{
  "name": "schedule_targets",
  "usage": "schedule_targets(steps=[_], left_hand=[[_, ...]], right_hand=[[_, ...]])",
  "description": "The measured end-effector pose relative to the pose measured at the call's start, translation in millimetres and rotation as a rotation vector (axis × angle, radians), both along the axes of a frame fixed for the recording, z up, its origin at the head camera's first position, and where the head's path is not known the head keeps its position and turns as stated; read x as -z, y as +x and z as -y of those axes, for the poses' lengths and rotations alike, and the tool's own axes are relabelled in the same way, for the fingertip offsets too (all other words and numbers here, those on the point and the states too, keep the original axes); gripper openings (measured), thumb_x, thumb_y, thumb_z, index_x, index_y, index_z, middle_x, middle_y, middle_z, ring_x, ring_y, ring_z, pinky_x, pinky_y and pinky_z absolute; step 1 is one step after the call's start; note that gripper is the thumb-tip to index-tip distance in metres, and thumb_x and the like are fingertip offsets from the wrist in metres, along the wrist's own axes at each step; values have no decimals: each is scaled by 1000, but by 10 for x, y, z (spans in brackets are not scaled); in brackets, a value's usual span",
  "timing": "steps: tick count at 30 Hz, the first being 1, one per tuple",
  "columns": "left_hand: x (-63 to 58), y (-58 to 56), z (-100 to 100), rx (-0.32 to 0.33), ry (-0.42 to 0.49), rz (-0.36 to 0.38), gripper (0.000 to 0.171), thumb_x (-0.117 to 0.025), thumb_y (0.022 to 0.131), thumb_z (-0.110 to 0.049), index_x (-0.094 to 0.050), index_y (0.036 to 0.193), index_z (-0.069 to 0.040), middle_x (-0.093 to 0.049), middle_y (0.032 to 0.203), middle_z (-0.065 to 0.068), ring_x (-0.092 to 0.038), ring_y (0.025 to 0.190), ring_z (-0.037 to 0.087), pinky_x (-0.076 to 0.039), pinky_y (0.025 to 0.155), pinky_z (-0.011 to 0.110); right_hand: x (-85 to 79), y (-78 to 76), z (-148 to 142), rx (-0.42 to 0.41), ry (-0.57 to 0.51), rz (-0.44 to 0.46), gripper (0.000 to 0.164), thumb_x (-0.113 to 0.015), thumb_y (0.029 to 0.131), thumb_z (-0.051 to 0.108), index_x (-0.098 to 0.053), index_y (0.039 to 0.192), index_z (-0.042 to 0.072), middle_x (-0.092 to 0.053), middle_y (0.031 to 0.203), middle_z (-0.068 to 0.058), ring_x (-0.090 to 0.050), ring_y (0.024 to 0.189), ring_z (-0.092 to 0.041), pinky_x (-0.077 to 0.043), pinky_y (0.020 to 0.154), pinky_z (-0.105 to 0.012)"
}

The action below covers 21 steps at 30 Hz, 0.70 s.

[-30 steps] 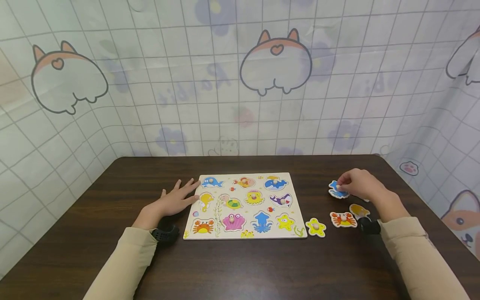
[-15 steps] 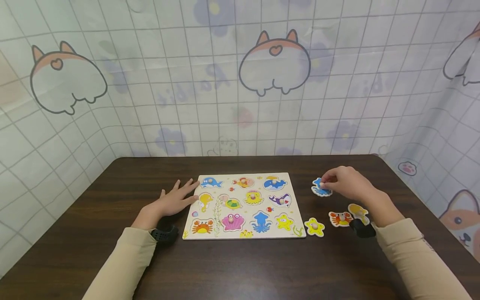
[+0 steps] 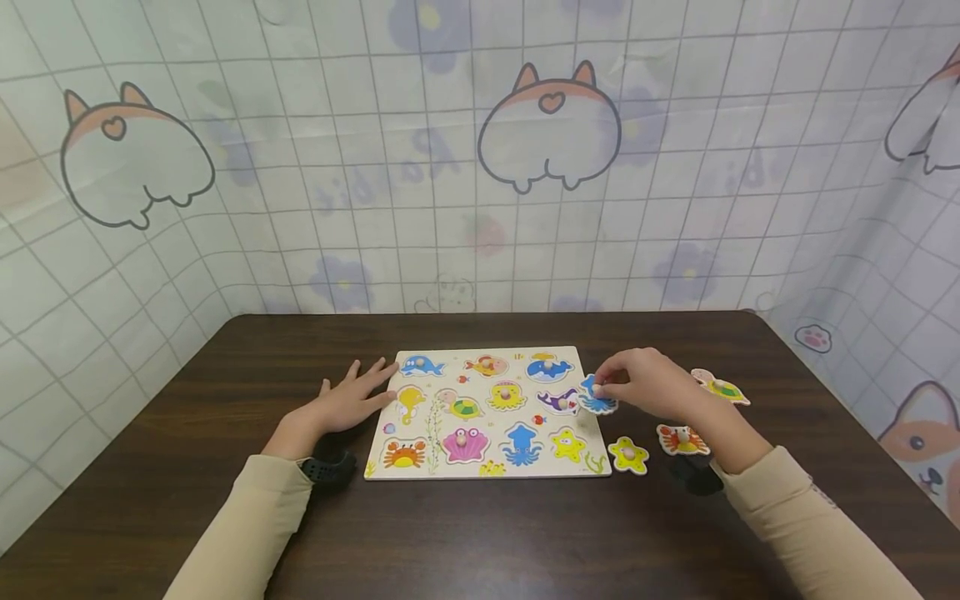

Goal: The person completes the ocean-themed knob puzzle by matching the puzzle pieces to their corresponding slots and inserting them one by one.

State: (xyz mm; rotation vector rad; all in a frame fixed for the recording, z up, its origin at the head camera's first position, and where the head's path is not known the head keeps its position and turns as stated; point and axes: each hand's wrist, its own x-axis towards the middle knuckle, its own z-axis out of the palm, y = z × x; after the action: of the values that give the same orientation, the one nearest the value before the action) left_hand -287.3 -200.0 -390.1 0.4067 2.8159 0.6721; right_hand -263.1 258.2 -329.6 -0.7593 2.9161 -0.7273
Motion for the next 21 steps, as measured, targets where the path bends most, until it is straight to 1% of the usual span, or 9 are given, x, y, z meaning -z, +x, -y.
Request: schedule_targets(steps=[5, 11, 13, 18, 21], left_hand=[[-5, 8, 3, -3, -3, 3, 66, -48, 109, -45, -24, 166, -20, -11, 171, 14, 7, 153, 46, 10, 109, 78], [0, 9, -2, -6, -4, 0, 66, -48, 109, -44, -25, 165, -20, -12, 170, 14, 6, 153, 47, 9, 109, 78], [4, 5, 0, -4, -4, -2, 66, -48, 109, -44, -25, 165, -19, -12, 170, 15, 6, 153, 47, 9, 109, 78], [14, -3, 5, -2, -2, -3, 67, -48, 109, -44, -24, 166, -20, -11, 171, 14, 7, 153, 46, 9, 109, 78], [15, -5, 5, -4, 0, 1, 67, -49, 108, -44, -23, 166, -21, -11, 171, 13, 8, 154, 45, 10, 109, 78]], right_hand=[[51, 71, 152, -36, -11, -3, 19, -78, 93, 18, -76, 104, 3, -69, 88, 5, -56, 73, -12, -52, 64, -29], [85, 144, 319, -66, -20, 5, 16, -79, 92, 17, -77, 102, 5, -69, 88, 6, -56, 72, -10, -51, 64, -28], [88, 167, 368, -80, -22, 4, 14, -80, 91, 17, -78, 101, 7, -68, 85, 8, -55, 71, -11, -49, 61, -28], [91, 203, 472, -119, -27, -18, 9, -80, 91, 17, -79, 98, 11, -65, 83, 10, -52, 67, -10, -45, 56, -27], [104, 207, 527, -152, -24, -44, 6, -81, 90, 15, -79, 96, 13, -67, 87, 10, -52, 67, -7, -46, 57, -26]])
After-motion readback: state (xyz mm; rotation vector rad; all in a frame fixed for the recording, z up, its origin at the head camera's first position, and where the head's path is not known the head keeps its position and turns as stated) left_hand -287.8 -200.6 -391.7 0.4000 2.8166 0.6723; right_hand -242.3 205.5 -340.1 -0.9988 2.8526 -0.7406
